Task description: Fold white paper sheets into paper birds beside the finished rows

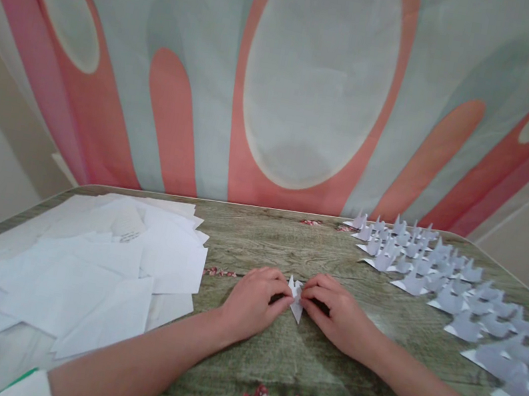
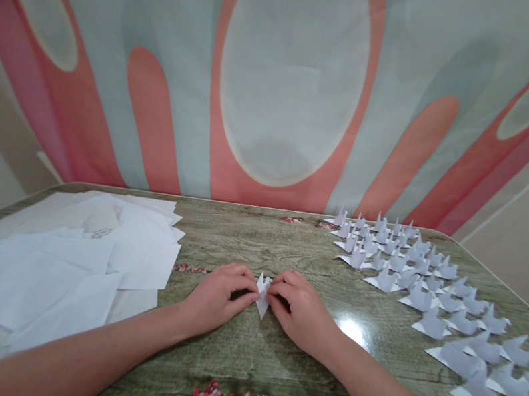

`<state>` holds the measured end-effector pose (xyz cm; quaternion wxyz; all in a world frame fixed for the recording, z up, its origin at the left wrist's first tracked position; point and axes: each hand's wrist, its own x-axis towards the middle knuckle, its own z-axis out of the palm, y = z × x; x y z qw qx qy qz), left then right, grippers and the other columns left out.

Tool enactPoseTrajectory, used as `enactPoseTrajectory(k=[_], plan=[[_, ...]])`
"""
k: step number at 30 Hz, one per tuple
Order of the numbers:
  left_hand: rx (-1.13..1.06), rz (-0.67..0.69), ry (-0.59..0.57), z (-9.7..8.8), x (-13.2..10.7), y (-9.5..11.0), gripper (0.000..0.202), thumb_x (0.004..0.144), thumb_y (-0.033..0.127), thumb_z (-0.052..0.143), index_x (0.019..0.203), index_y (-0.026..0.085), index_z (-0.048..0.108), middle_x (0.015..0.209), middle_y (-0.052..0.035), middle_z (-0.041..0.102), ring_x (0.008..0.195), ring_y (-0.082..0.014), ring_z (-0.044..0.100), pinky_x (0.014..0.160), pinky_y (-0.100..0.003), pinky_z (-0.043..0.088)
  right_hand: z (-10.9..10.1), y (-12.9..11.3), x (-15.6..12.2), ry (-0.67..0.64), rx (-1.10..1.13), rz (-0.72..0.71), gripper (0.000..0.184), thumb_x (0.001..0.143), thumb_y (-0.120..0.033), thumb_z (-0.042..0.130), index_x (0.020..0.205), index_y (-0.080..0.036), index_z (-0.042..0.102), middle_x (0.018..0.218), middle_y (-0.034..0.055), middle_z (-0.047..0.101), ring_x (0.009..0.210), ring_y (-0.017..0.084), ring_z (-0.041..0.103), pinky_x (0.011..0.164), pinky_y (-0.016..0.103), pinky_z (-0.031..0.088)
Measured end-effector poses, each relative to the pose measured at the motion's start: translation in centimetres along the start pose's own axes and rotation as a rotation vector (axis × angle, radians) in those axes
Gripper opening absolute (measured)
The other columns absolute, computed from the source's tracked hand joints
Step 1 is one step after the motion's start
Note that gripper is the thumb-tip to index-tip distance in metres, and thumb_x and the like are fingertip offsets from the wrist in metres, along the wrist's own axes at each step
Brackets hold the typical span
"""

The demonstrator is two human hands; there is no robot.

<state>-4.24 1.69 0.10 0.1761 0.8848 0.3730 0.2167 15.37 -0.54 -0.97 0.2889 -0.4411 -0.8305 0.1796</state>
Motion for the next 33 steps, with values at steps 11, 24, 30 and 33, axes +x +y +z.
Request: enactPoseTrajectory(k=[11, 24, 30, 33], plan=[[0.082, -0.092, 0.039, 0.5, 0.2, 0.6, 0.017, 0.087, 0.028, 0.047, 0.081, 0.020, 0.060, 0.087, -0.0024, 0.054, 0.089, -0.0188, 0.048, 0.076, -0.033, 0.036, 0.8, 0.2, 0.2, 0.047, 0.025, 0.124, 0.014, 0.084, -0.017, 0.050, 0.072, -0.019, 0.057, 0.081, 0.0038, 0.055, 0.080, 0.018, 0.051, 0.073, 0.033, 0.043], [0.101, -0.092, 0.040, 0.6, 0.2, 0.5, 0.016, 0.087, 0.031, 0.047, 0.081, 0.020, 0.058, 0.088, -0.0027, 0.053, 0.090, -0.0196, 0.047, 0.076, -0.033, 0.036, 1.4, 0.1, 0.3, 0.086, -0.041, 0.161, 0.012, 0.082, -0.016, 0.050, 0.071, -0.019, 0.055, 0.080, 0.0041, 0.052, 0.081, 0.019, 0.050, 0.074, 0.035, 0.041], [0.159, -0.096, 0.051, 0.7, 0.2, 0.7, 0.017, 0.087, 0.030, 0.046, 0.081, 0.019, 0.057, 0.089, -0.0035, 0.054, 0.089, -0.0200, 0.047, 0.076, -0.033, 0.036, 1.4, 0.1, 0.4, 0.101, -0.022, 0.175, 0.010, 0.080, -0.017, 0.052, 0.070, -0.019, 0.054, 0.079, 0.0036, 0.052, 0.080, 0.019, 0.050, 0.074, 0.034, 0.041], [0.154, -0.100, 0.052, 0.7, 0.3, 0.6, 0.017, 0.087, 0.030, 0.047, 0.080, 0.019, 0.057, 0.088, -0.0035, 0.054, 0.089, -0.0200, 0.048, 0.075, -0.033, 0.037, 1.5, 0.1, 0.3, 0.093, -0.025, 0.183, 0.010, 0.080, -0.018, 0.052, 0.071, -0.019, 0.054, 0.079, 0.0037, 0.052, 0.080, 0.019, 0.050, 0.074, 0.034, 0.041]])
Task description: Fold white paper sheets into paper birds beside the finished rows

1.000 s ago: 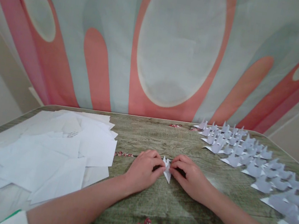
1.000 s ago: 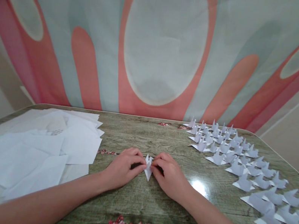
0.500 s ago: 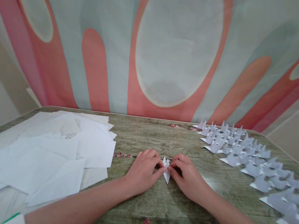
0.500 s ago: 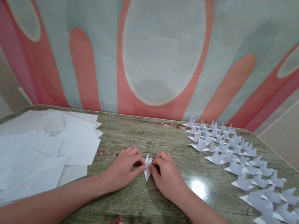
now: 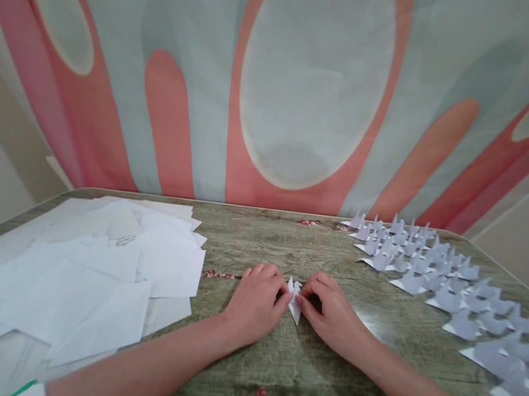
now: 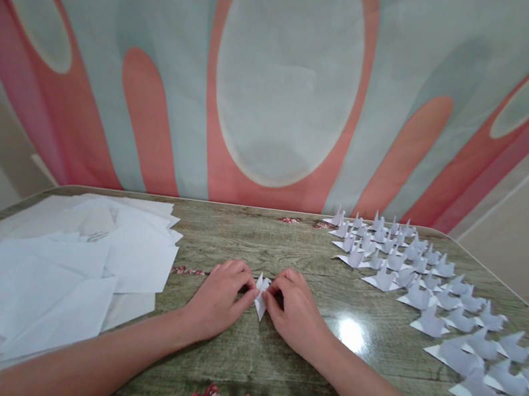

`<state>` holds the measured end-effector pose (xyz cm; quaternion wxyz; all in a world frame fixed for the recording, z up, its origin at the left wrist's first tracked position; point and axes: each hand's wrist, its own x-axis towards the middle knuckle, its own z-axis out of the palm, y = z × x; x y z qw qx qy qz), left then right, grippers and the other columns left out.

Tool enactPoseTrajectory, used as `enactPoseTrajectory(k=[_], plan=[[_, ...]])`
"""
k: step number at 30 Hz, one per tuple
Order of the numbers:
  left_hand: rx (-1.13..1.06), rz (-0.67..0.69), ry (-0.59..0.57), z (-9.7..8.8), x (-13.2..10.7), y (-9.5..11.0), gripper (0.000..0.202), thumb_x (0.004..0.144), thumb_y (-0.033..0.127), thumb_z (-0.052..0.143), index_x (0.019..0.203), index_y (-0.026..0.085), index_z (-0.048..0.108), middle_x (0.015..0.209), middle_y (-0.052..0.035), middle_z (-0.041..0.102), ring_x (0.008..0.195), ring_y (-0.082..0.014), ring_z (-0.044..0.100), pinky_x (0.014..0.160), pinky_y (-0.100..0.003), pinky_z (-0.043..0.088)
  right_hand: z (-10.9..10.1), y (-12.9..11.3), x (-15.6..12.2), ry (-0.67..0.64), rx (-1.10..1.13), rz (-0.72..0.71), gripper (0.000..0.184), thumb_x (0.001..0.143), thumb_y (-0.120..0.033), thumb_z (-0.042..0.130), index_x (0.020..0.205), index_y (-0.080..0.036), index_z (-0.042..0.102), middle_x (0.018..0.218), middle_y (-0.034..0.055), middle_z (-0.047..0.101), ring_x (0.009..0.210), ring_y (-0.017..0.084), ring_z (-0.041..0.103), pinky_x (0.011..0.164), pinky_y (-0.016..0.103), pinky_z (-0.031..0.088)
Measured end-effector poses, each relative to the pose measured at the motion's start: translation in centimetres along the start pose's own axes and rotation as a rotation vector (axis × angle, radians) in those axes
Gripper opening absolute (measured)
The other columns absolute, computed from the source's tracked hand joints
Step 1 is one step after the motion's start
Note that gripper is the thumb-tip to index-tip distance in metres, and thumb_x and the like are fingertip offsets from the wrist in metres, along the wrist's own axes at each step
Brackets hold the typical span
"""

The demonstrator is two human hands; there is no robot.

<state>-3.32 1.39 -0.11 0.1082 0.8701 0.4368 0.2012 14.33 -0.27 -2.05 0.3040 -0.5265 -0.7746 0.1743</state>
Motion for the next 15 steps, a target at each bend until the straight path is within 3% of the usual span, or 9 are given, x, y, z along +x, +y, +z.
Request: enactPoseTrajectory(k=[15], plan=[[-0.155, 0.002, -0.006, -0.02, 0.17, -0.49, 0.009, 0.083, 0.027, 0.054, 0.088, 0.021, 0.056, 0.089, -0.0001, 0.061, 0.088, -0.0185, 0.052, 0.078, -0.031, 0.038, 0.02, -0.28, 0.09, -0.021, -0.059, 0.014, 0.013, 0.082, -0.015, 0.048, 0.070, -0.017, 0.053, 0.078, 0.0038, 0.051, 0.079, 0.018, 0.049, 0.074, 0.033, 0.040]])
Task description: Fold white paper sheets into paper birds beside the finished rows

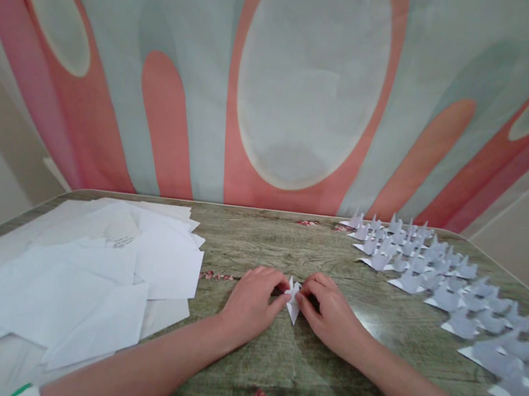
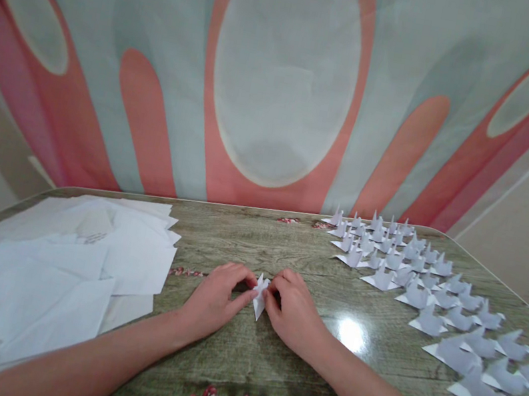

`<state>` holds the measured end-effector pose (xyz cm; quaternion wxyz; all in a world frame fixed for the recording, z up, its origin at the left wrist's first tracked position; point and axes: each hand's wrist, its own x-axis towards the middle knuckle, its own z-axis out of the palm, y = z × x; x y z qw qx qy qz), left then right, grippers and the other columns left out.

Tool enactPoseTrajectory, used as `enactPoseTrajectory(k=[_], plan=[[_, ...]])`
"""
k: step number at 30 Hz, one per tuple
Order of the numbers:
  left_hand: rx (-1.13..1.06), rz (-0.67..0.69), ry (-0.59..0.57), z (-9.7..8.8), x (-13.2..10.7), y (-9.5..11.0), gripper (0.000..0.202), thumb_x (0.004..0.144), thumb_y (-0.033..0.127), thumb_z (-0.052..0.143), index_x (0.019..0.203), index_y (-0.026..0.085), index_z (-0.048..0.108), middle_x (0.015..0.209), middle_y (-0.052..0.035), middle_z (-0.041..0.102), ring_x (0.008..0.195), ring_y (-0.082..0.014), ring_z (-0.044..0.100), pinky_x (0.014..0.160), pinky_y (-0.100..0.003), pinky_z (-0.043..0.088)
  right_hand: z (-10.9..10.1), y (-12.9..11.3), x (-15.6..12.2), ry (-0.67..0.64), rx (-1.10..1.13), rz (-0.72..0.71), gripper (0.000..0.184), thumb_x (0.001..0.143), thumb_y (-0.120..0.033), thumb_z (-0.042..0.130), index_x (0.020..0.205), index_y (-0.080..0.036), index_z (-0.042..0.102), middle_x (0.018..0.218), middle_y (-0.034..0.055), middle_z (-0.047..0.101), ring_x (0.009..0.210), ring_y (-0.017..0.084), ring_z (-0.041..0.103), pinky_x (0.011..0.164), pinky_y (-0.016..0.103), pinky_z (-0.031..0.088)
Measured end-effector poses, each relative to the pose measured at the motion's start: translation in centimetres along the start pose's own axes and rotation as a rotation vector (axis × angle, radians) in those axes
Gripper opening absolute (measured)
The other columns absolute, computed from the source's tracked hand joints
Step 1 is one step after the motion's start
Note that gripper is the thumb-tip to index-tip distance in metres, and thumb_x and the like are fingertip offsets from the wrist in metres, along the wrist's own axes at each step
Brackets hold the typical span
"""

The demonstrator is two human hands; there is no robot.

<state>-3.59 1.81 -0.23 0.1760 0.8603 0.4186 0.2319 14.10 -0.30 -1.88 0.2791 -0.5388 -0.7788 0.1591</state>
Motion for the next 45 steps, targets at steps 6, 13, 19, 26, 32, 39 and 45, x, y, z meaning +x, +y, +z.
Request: enactPoseTrajectory(k=[6, 13, 19, 26, 32, 39, 45], plan=[[0.089, 0.016, -0.010, -0.1, -0.1, 0.4, 0.008, 0.084, 0.028, 0.053, 0.088, 0.021, 0.056, 0.088, 0.0003, 0.061, 0.087, -0.0183, 0.052, 0.075, -0.030, 0.037, 0.2, 0.0, -0.1, 0.035, -0.013, 0.019, 0.012, 0.081, -0.015, 0.049, 0.069, -0.018, 0.051, 0.077, 0.0035, 0.051, 0.078, 0.018, 0.048, 0.073, 0.032, 0.040], [0.239, 0.109, -0.039, -0.5, -0.2, 0.7, 0.010, 0.087, 0.027, 0.049, 0.090, 0.021, 0.057, 0.087, -0.0007, 0.061, 0.086, -0.0179, 0.053, 0.075, -0.032, 0.035, 0.6, 0.2, -0.1, 0.059, -0.027, 0.020, 0.012, 0.080, -0.015, 0.051, 0.068, -0.018, 0.048, 0.077, 0.0030, 0.050, 0.076, 0.018, 0.047, 0.070, 0.031, 0.041], [0.374, 0.236, -0.105, -0.8, -0.7, 1.0, 0.021, 0.092, 0.027, 0.040, 0.093, 0.022, 0.061, 0.088, -0.0024, 0.061, 0.087, -0.0185, 0.052, 0.074, -0.035, 0.035, 0.8, 0.2, -0.1, 0.085, -0.049, 0.020, 0.013, 0.079, -0.014, 0.050, 0.068, -0.018, 0.046, 0.077, 0.0030, 0.049, 0.075, 0.018, 0.047, 0.069, 0.031, 0.041], [0.428, 0.269, -0.125, -0.8, -1.2, 1.7, 0.023, 0.088, 0.030, 0.046, 0.104, 0.018, 0.058, 0.102, -0.0050, 0.060, 0.101, -0.0217, 0.049, 0.084, -0.037, 0.038, 0.2, -0.1, -0.7, 0.077, -0.098, 0.009, 0.006, 0.082, -0.013, 0.049, 0.077, -0.017, 0.050, 0.081, 0.0049, 0.052, 0.079, 0.019, 0.048, 0.070, 0.033, 0.043], [0.402, 0.350, -0.146, -0.7, -1.1, 0.9, 0.033, 0.090, 0.028, 0.042, 0.118, 0.014, 0.051, 0.123, -0.0053, 0.056, 0.117, -0.0206, 0.044, 0.098, -0.036, 0.033, -0.8, -1.2, -1.7, -0.019, -0.243, -0.143, 0.020, 0.081, -0.003, 0.045, 0.085, -0.016, 0.060, 0.090, 0.0067, 0.057, 0.087, 0.020, 0.051, 0.080, 0.033, 0.044], [0.413, 0.417, -0.193, -1.1, -0.9, 0.7, 0.035, 0.091, 0.027, 0.036, 0.118, 0.010, 0.052, 0.121, -0.0094, 0.057, 0.116, -0.0204, 0.047, 0.100, -0.035, 0.034, -0.1, -1.5, -2.2, -0.088, -0.504, -0.214, 0.026, 0.077, -0.005, 0.053, 0.100, -0.013, 0.062, 0.093, 0.0073, 0.058, 0.087, 0.021, 0.052, 0.078, 0.034, 0.044], [0.419, 0.448, -0.225, -1.8, -0.5, 0.8, 0.035, 0.091, 0.026, 0.035, 0.117, 0.010, 0.052, 0.120, -0.0101, 0.058, 0.114, -0.0190, 0.049, 0.102, -0.034, 0.033, -0.3, -2.1, -2.1, -0.120, -0.647, -0.202, 0.022, 0.081, -0.007, 0.050, 0.098, -0.013, 0.062, 0.091, 0.0078, 0.058, 0.083, 0.022, 0.052, 0.072, 0.034, 0.041]])
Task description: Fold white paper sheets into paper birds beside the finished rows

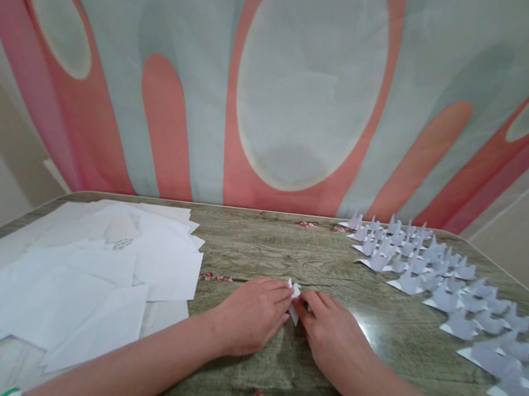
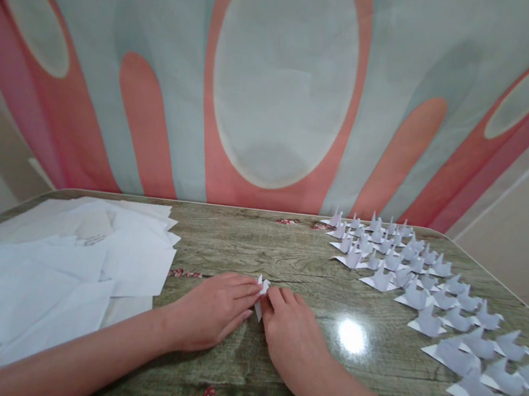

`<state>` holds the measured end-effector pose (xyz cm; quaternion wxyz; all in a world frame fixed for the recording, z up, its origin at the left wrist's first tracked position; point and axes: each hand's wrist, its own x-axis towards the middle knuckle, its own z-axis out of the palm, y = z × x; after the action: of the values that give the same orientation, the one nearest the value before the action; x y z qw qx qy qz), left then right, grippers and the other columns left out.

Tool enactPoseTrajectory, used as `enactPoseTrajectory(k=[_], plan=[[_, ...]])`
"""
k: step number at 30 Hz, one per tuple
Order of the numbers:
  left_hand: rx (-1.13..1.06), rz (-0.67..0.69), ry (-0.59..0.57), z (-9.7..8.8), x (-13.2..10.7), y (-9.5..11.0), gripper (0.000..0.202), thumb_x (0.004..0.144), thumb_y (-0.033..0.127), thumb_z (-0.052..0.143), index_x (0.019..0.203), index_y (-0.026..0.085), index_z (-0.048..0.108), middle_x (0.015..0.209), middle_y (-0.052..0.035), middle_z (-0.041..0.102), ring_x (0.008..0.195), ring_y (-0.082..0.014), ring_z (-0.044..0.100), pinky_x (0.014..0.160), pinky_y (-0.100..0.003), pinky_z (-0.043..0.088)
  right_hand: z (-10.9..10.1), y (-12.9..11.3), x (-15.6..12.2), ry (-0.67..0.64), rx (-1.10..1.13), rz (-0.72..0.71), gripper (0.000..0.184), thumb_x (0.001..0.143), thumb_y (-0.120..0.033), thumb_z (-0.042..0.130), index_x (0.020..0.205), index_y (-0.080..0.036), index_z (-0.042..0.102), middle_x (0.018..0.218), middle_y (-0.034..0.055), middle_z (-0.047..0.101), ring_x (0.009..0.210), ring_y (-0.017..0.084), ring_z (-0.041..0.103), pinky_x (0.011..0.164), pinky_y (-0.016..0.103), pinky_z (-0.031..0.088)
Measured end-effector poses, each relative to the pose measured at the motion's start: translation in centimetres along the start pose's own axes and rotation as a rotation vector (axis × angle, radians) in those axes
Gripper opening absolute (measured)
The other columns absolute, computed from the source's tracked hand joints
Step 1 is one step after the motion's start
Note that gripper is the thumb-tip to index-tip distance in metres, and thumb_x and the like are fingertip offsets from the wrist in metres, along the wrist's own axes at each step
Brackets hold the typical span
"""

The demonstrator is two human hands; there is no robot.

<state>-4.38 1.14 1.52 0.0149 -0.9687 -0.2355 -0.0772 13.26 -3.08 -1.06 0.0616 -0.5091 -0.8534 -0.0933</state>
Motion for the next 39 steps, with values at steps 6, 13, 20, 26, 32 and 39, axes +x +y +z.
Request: enactPoseTrajectory(k=[6, 13, 20, 26, 32, 39], plan=[[0.010, 0.015, 0.014, -0.1, 0.1, -0.1, 0.033, 0.091, 0.025, 0.035, 0.116, 0.011, 0.052, 0.119, -0.0108, 0.058, 0.115, -0.0193, 0.049, 0.101, -0.034, 0.032, -1.3, -0.6, 0.2, -0.038, -0.018, 0.030, 0.021, 0.079, -0.006, 0.050, 0.092, -0.015, 0.064, 0.091, 0.0083, 0.058, 0.084, 0.023, 0.053, 0.068, 0.033, 0.040], [0.012, -0.017, -0.015, -0.1, 0.1, -0.1, 0.029, 0.090, 0.027, 0.041, 0.115, 0.016, 0.052, 0.118, -0.0070, 0.057, 0.114, -0.0190, 0.047, 0.101, -0.035, 0.029, -1.8, -0.6, 0.4, -0.060, -0.009, 0.047, 0.027, 0.079, -0.003, 0.047, 0.096, -0.017, 0.063, 0.095, 0.0069, 0.058, 0.085, 0.021, 0.054, 0.069, 0.032, 0.039], [0.029, -0.041, -0.003, -0.2, -0.1, -0.3, 0.032, 0.091, 0.031, 0.041, 0.119, 0.018, 0.050, 0.122, -0.0048, 0.055, 0.126, -0.0193, 0.035, 0.104, -0.036, 0.024, -1.9, -0.7, 0.3, -0.040, -0.033, 0.025, 0.028, 0.077, -0.003, 0.049, 0.098, -0.015, 0.062, 0.095, 0.0085, 0.058, 0.085, 0.022, 0.054, 0.069, 0.034, 0.039], [0.026, -0.043, -0.013, 0.1, -0.2, -0.4, 0.037, 0.092, 0.031, 0.037, 0.126, 0.019, 0.045, 0.130, -0.0046, 0.050, 0.128, -0.0186, 0.033, 0.104, -0.035, 0.024, -1.6, -1.1, 0.2, -0.012, -0.043, 0.017, 0.028, 0.078, -0.005, 0.048, 0.102, -0.013, 0.060, 0.094, 0.0103, 0.059, 0.085, 0.024, 0.053, 0.069, 0.036, 0.039], [0.023, -0.037, -0.009, 0.2, -0.2, -0.4, 0.037, 0.092, 0.032, 0.037, 0.125, 0.019, 0.046, 0.130, -0.0054, 0.051, 0.128, -0.0184, 0.034, 0.104, -0.035, 0.025, -1.4, -1.4, -0.1, -0.049, -0.090, 0.016, 0.025, 0.076, -0.004, 0.047, 0.094, -0.011, 0.063, 0.090, 0.0112, 0.059, 0.081, 0.024, 0.053, 0.066, 0.036, 0.040], [0.016, -0.043, -0.015, 0.2, -0.4, -0.6, 0.037, 0.092, 0.033, 0.037, 0.126, 0.021, 0.045, 0.133, -0.0055, 0.048, 0.129, -0.0192, 0.032, 0.104, -0.036, 0.026, -1.5, -1.2, -0.4, -0.040, -0.091, 0.037, 0.027, 0.076, -0.003, 0.047, 0.097, -0.011, 0.063, 0.090, 0.0105, 0.059, 0.080, 0.023, 0.054, 0.065, 0.035, 0.041]])
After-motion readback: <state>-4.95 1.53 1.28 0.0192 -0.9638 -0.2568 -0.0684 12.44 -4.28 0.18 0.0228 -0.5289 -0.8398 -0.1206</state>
